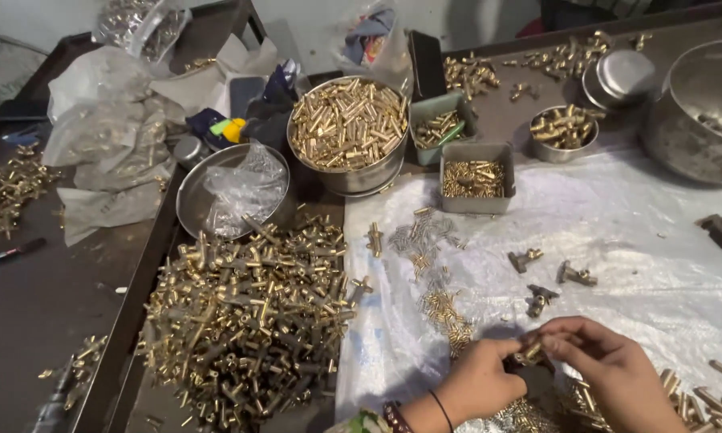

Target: Assembling small brass valve or fitting components by hand at a workbench.

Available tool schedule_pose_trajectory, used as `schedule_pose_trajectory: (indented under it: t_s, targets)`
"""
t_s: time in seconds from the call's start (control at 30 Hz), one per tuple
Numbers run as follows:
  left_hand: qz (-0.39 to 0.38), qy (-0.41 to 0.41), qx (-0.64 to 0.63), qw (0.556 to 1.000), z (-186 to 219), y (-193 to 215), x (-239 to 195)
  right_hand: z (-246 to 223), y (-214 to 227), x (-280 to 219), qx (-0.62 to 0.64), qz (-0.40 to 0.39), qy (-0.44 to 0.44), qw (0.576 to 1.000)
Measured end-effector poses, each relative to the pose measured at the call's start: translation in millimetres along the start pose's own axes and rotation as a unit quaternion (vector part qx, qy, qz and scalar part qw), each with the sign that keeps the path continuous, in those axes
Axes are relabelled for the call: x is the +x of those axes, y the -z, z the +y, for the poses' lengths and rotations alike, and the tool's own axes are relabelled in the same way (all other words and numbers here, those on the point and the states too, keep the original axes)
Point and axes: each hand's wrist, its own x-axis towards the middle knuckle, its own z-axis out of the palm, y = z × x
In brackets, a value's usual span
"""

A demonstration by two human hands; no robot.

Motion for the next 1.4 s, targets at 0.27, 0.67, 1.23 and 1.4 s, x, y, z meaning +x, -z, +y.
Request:
schedule_pose_trajectory:
  t_s: [0.27, 0.67, 1.23, 1.4]
  targets:
    - [-0.024, -0.006, -0.026, 0.999, -33.8, -9.8, 4.2, 11.2, 7.4, 9.8, 0.006, -0.004, 0.016, 1.0]
    - [-0.089, 0.121, -0.285, 0.947, -2.2, 18.3, -1.1, 14.0, 28.9, 13.4, -0.146, -0.021, 0.15, 0.978]
    - [0.082, 0.124, -0.358, 0.922, -5.8, 44.6, 2.8, -13.9, -41.2, 32.8, -0.509, 0.018, 0.283, 0.813]
    - [0.052, 0.129, -0.353, 0.925, -4.5, 48.3, -3.5, -1.7, -51.3, 39.7, -0.578, 0.032, 0.355, 0.734]
